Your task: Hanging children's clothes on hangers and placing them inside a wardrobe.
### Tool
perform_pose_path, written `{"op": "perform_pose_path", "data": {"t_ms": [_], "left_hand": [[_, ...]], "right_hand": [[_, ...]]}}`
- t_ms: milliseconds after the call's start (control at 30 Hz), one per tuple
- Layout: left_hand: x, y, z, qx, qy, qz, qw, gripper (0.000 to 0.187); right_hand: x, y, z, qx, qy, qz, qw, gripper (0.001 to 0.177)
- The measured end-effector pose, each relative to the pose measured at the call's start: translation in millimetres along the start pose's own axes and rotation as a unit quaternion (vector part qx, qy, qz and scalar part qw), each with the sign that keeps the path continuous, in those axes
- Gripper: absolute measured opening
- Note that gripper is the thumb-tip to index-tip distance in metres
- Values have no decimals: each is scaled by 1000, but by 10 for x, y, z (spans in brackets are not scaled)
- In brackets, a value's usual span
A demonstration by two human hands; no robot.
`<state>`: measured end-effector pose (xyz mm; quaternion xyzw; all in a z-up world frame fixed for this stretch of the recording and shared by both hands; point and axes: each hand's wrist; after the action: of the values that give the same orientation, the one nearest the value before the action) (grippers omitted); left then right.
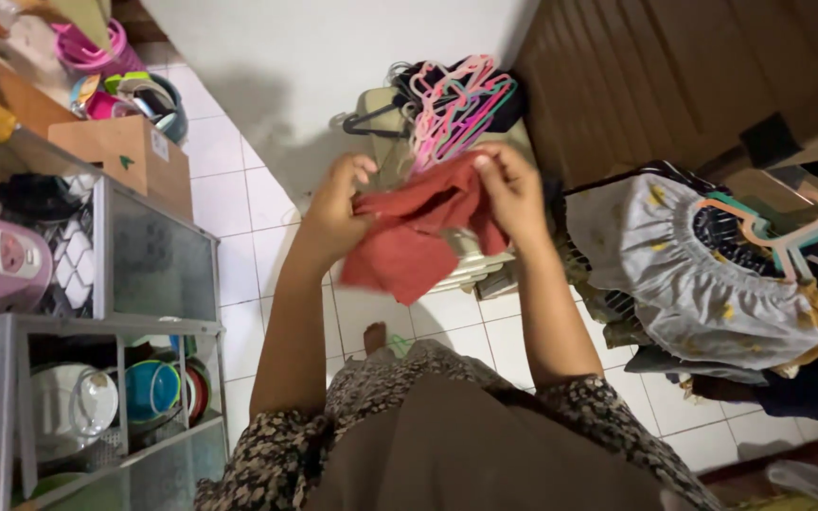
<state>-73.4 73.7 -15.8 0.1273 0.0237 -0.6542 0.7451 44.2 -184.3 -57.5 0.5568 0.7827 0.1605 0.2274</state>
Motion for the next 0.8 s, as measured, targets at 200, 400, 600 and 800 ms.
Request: {"op": "perform_pose_path", "data": {"t_ms": [200, 400, 600, 800], "left_hand": [[-197, 30, -830, -62, 156, 144, 975, 28], [-321, 100, -440, -74, 78, 201, 974, 29], [-555, 127, 90, 106, 250, 163, 949, 30], [-520, 300, -440, 51, 270, 38, 961, 41]], "right_hand": [[-61, 238, -138, 42, 57, 13, 997, 14], [-146, 446, -204, 12, -35, 25, 999, 11], [-167, 455, 42, -75, -166, 25, 983, 13], [-265, 167, 521, 111, -93, 39, 989, 19]]}}
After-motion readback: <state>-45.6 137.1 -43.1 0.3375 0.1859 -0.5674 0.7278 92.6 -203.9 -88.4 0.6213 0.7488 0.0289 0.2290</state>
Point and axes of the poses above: each hand's wrist, its own y-axis towards the middle knuckle, its own x-axis out of the palm, z = x × y, and after that the axes turned 12 degrees about -x, right-handed
